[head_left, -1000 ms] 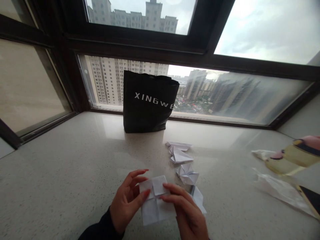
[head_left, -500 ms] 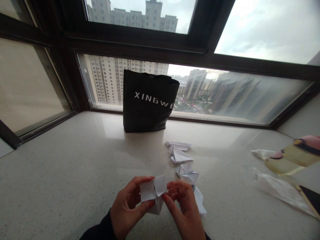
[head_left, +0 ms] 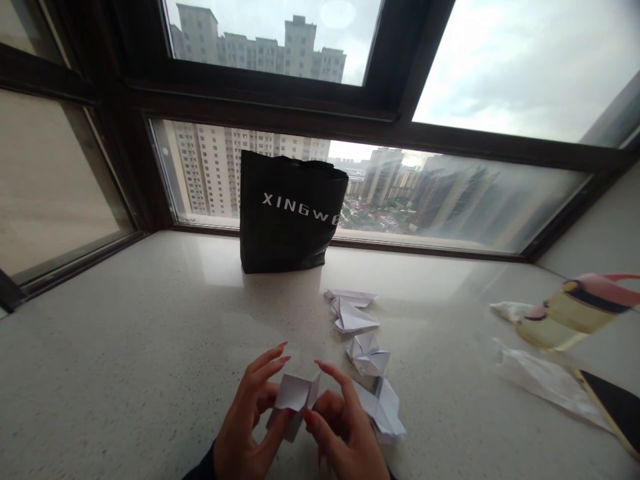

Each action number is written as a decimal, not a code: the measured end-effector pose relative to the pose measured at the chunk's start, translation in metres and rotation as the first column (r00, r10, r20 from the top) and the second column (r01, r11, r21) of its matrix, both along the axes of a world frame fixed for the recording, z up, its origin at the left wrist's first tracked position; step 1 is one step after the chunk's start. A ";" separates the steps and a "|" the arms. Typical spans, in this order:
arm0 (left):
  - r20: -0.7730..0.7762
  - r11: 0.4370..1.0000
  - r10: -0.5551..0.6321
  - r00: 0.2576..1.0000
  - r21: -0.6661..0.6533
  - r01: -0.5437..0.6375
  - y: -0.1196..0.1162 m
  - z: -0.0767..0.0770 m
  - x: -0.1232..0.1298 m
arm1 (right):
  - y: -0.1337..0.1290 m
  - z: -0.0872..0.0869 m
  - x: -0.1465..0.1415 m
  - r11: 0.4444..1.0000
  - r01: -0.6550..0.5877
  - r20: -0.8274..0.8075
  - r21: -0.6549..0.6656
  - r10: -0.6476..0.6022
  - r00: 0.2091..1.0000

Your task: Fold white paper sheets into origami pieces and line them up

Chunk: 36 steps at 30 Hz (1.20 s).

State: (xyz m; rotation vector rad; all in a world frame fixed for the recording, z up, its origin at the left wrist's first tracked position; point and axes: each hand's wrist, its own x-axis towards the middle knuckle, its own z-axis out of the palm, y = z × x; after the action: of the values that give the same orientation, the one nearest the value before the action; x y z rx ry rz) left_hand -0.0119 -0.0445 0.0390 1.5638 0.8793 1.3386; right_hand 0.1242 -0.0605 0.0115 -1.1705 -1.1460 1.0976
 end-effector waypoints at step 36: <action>-0.434 0.903 0.157 0.887 0.427 0.049 0.005 -0.008 -0.001 | -0.003 0.004 0.007 0.989 -0.150 0.434 0.006 0.133 0.891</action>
State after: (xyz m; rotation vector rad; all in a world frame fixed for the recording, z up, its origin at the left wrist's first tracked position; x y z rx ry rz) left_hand -0.0125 -0.0399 0.0311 2.2846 0.9564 1.2748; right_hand 0.1308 -0.0634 0.0154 -1.3577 -1.6123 0.9388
